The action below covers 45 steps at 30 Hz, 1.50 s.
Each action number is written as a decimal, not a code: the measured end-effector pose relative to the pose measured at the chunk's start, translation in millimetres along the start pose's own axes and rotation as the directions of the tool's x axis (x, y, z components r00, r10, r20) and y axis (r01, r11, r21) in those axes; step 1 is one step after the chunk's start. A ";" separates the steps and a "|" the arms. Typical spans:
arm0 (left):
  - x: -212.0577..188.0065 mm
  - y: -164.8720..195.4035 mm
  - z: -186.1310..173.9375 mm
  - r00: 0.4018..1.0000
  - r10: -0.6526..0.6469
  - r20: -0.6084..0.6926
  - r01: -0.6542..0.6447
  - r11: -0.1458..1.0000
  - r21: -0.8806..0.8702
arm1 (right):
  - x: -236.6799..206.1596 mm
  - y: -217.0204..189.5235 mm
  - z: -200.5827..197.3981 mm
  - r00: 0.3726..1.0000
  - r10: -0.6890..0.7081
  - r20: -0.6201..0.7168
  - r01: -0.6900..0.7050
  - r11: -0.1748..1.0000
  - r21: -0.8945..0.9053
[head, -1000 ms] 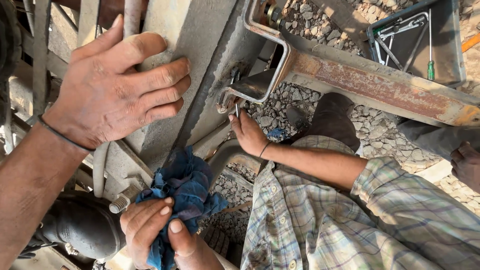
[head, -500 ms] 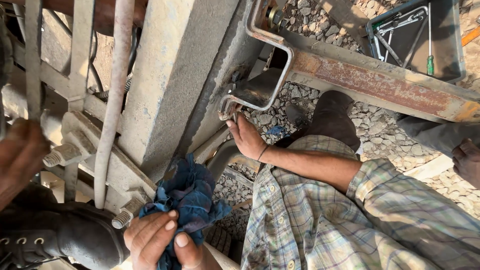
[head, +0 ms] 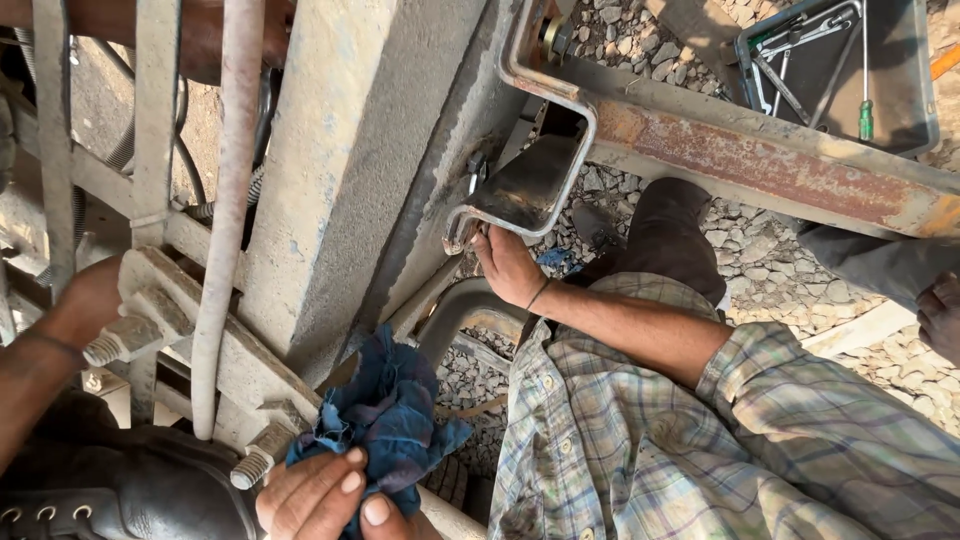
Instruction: The person uses a wrench and a hammer to tighten a bolt on a metal frame. They wipe the area with a blue cloth and continue to adjust the bolt while another person assists nearby.
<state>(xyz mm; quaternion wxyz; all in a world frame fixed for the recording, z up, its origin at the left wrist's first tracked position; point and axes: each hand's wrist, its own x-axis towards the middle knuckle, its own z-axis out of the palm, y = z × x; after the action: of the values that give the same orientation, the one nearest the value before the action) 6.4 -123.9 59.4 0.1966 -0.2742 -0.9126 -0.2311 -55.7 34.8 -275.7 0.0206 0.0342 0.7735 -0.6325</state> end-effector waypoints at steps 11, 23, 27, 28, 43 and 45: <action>6.1 18.4 -5.6 0.991 -0.136 0.018 0.134 0.988 0.073 | -7.0 -61.4 12.0 0.975 0.217 -0.050 -0.175 0.887 0.426; 23.1 37.6 16.8 0.977 -0.201 -0.072 0.205 0.978 0.044 | -1.8 -22.8 11.3 0.981 0.191 -0.003 -0.189 0.973 0.132; 19.4 24.9 14.4 0.989 -0.077 -0.125 0.086 0.994 0.066 | 8.8 -18.5 -0.9 0.977 0.201 0.074 -0.203 0.979 0.014; 18.9 20.7 13.6 0.993 -0.065 -0.096 0.070 0.996 0.052 | 11.8 -21.9 -5.6 0.968 0.222 0.114 -0.221 0.975 -0.022; -13.4 -2.3 5.5 0.997 -0.048 -0.067 0.048 0.999 -0.004 | -11.2 -115.1 -24.9 0.876 0.396 0.277 -0.481 0.758 0.440; -17.8 5.1 5.8 0.993 -0.087 -0.075 0.091 0.995 0.042 | -4.3 -117.2 -29.9 0.893 0.388 0.229 -0.444 0.842 0.306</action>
<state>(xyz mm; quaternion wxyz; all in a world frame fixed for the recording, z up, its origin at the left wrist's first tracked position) 21.8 -124.3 47.7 0.2257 -0.2201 -0.9211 -0.2285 -60.3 40.9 -154.9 0.2124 0.1547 0.6180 -0.7410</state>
